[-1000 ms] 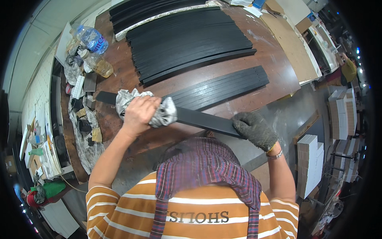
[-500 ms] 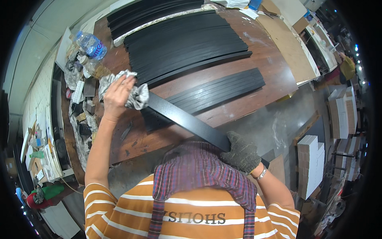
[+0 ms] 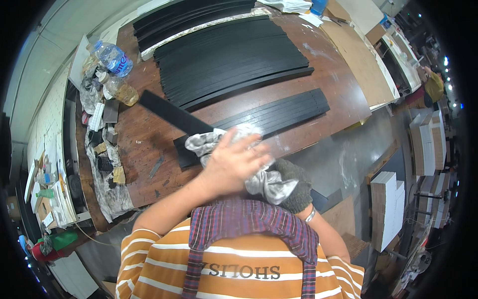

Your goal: The person wipes and scrubs long black planks on a wooden workbench using a cloth and a small yellow sponge. They handle each plank one at a time, wiping both sides and edges, then place the cleaned planks into a stack.

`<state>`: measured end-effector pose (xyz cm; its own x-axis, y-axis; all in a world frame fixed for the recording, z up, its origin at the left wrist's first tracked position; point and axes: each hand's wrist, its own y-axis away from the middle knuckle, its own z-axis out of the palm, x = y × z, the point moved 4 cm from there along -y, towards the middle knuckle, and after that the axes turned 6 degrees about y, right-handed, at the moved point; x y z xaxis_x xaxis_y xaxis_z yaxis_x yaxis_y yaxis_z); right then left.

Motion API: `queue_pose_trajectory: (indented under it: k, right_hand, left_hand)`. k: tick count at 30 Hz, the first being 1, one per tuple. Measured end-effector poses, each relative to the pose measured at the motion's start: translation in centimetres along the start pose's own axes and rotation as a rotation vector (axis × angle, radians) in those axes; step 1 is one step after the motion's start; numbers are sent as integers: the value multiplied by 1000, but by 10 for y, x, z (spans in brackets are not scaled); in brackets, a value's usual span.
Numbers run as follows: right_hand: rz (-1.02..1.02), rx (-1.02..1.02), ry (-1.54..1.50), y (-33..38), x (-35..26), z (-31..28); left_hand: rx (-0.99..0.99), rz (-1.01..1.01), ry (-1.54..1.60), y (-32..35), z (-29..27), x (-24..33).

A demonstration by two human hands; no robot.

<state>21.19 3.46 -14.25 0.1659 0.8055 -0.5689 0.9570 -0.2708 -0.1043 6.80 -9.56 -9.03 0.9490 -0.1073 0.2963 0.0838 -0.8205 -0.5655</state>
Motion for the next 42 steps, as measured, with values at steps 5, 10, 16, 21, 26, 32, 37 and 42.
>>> queue_pose_trajectory:
  k: [5,10,16,21,26,32,37,42]
  right_hand:
    - [223,6,308,28,1,-30]
    - [379,8,233,38,0,-27]
    - [345,143,297,26,-3,-12]
    - [348,34,313,27,3,-9]
    - [340,-1,281,28,2,-4]
    - [260,9,167,17,-7,-15]
    - [360,-282,-234,8,-4,-11]
    - [159,-404,-330,3,-1,-10]
  left_hand:
    - [286,-296,-338,45,-79,-141]
    - [694,-987,104,97,-124,-191]
    - [504,-1021,1299,55,-15,-105]
    - [399,-925,1299,46,-23,-99]
    - [293,-913,1340,62,-33,-100]
    - [399,-976,1368,66,-22,-96]
    - [580,-1041,1404,48,1,-81]
    - [746,-1024,1599,44,13,-84]
